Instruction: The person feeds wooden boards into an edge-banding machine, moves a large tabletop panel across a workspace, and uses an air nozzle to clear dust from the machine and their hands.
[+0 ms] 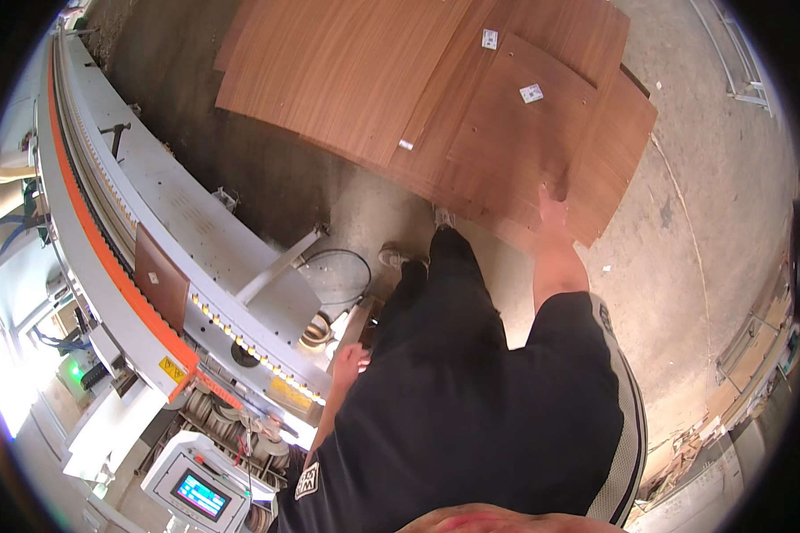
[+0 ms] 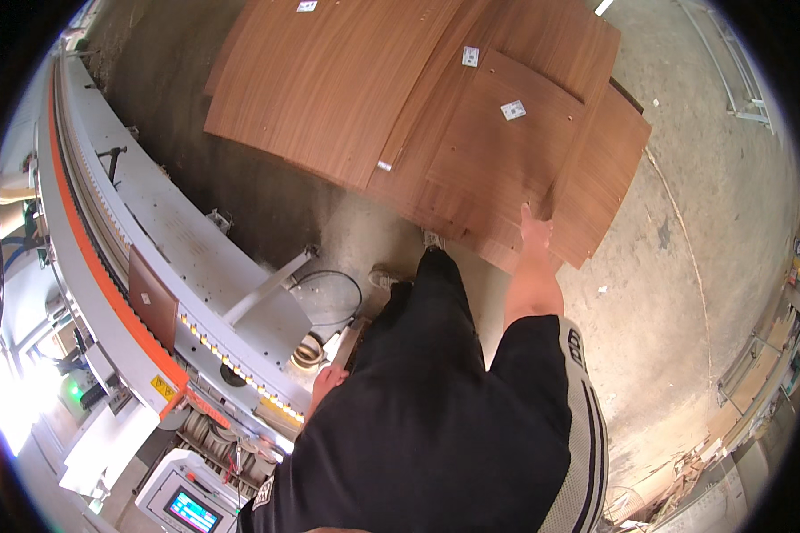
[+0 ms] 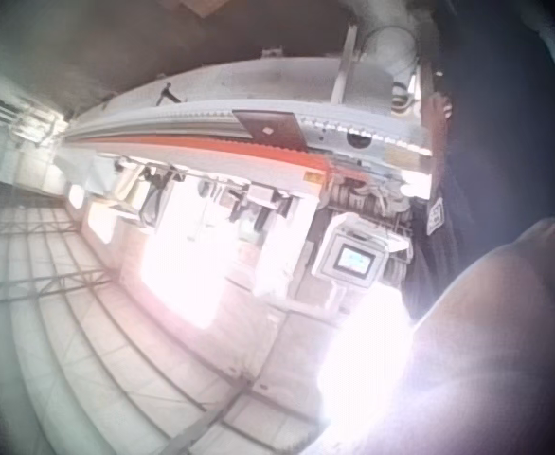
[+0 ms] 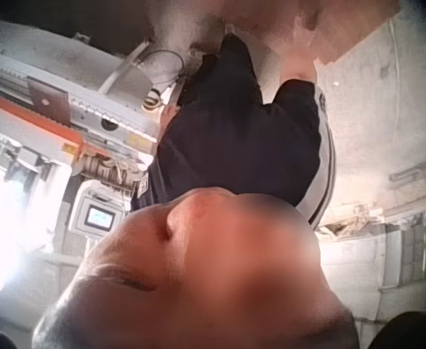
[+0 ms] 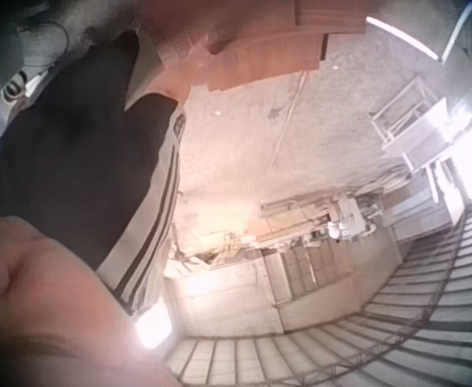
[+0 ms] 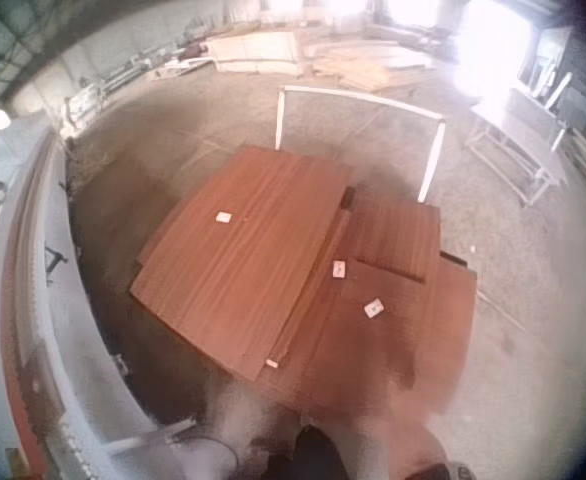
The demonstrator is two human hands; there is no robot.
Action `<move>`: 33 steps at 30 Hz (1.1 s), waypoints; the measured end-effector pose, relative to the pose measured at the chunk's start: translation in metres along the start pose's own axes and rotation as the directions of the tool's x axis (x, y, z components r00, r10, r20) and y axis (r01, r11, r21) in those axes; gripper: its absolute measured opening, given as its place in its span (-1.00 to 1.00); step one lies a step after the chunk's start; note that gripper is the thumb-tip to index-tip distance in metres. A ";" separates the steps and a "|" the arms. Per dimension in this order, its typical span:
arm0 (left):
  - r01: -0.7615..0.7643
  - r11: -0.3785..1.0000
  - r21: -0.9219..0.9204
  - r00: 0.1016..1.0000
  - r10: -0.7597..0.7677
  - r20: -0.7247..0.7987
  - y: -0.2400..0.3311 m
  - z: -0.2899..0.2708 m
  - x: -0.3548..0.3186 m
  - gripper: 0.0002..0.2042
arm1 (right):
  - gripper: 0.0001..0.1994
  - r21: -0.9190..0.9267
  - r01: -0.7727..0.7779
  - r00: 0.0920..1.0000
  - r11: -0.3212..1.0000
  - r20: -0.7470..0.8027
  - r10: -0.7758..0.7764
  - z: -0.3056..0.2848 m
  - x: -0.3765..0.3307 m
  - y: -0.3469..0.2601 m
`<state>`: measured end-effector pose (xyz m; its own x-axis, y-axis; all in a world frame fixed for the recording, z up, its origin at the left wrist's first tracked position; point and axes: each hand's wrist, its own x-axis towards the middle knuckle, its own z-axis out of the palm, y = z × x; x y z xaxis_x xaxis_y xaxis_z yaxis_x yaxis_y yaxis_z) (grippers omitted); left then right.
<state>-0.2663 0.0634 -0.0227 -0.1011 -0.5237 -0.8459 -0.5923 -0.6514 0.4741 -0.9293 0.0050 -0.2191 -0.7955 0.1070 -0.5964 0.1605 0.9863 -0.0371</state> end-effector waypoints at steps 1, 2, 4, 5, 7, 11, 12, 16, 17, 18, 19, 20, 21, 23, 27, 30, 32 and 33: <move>0.157 0.971 -0.182 0.985 -0.167 -0.041 0.006 0.001 -0.002 -0.74 | 0.17 -0.022 -0.032 0.999 0.999 0.032 0.033 -0.003 0.003 -0.007; 0.294 0.885 -0.362 0.941 -0.334 -0.050 0.012 0.003 0.000 -0.75 | 0.19 -0.045 -0.065 0.996 0.997 0.064 0.067 -0.007 0.005 -0.013; 0.283 0.889 -0.359 0.948 -0.316 -0.036 0.013 0.004 0.001 -0.76 | 0.17 -0.074 -0.086 0.995 0.994 0.052 0.090 -0.018 0.001 -0.017; 0.274 0.893 -0.357 0.952 -0.305 -0.032 0.015 0.003 0.004 -0.77 | 0.16 -0.085 -0.095 0.994 0.992 0.047 0.100 -0.018 0.000 -0.017; 0.268 0.910 -0.315 0.960 -0.280 0.006 0.037 0.013 0.011 -0.75 | 0.09 0.050 0.029 0.998 0.998 0.063 -0.032 -0.009 0.036 0.013; 0.209 0.957 -0.202 0.977 -0.196 0.080 0.076 0.030 0.032 -0.72 | -0.11 0.400 -0.004 0.978 0.917 0.192 -0.079 -0.016 0.043 0.040; 0.187 0.964 -0.190 0.981 -0.172 0.096 0.088 0.035 0.038 -0.72 | -0.13 0.410 -0.085 0.963 0.908 0.269 -0.032 -0.023 0.045 0.047; 0.122 0.971 -0.205 0.984 -0.092 0.150 0.116 0.041 0.047 -0.70 | -0.25 0.469 -0.228 0.929 0.854 0.366 0.047 -0.021 0.036 0.110; 0.102 0.970 -0.223 0.985 -0.068 0.156 0.111 0.041 0.052 -0.69 | -0.23 0.531 -0.223 0.930 0.818 0.367 0.015 -0.027 0.021 0.118; 0.094 0.971 -0.222 0.988 -0.062 0.144 0.104 0.040 0.055 -0.69 | -0.22 0.598 -0.216 0.931 0.772 0.365 -0.022 -0.032 0.004 0.123; 0.105 0.969 -0.225 0.988 -0.076 0.135 0.101 0.040 0.058 -0.71 | -0.19 0.641 -0.167 0.922 0.749 0.371 -0.111 -0.042 -0.024 0.122; 0.112 0.966 -0.234 0.989 -0.085 0.122 0.099 0.039 0.059 -0.72 | -0.17 0.683 -0.115 0.905 0.721 0.371 -0.208 -0.058 -0.052 0.119; 0.119 0.963 -0.242 0.989 -0.094 0.115 0.101 0.035 0.057 -0.73 | -0.14 0.655 -0.034 0.885 0.755 0.370 -0.281 -0.060 -0.059 0.128; 0.118 0.965 -0.233 0.990 -0.095 0.105 0.096 0.027 0.060 -0.74 | -0.11 0.588 0.072 0.842 0.806 0.398 -0.365 -0.059 -0.072 0.131; 0.040 0.979 -0.202 0.999 -0.033 0.041 0.090 0.022 0.067 -0.73 | -0.19 0.775 0.059 0.899 0.629 0.232 -0.371 -0.081 -0.170 0.081; -0.059 0.973 -0.223 0.998 0.061 0.002 0.105 0.019 0.068 -0.70 | -0.35 0.640 0.273 0.906 0.718 0.081 -0.416 -0.092 -0.212 0.054; -0.119 0.946 -0.301 0.992 0.127 0.009 0.134 0.019 0.061 -0.70 | -0.44 0.421 0.320 0.928 0.848 0.041 -0.371 -0.115 -0.243 0.040; -0.151 0.933 -0.327 0.986 0.167 0.022 0.150 0.017 0.061 -0.69 | -0.46 0.551 0.338 0.894 0.763 0.066 -0.444 -0.111 -0.240 0.049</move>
<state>-0.3749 -0.0569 -0.0070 -0.2161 -0.6131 -0.7599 -0.2757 -0.7083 0.6498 -0.7952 0.0419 0.0109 -0.7437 -0.3507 -0.5692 0.1752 0.7194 -0.6722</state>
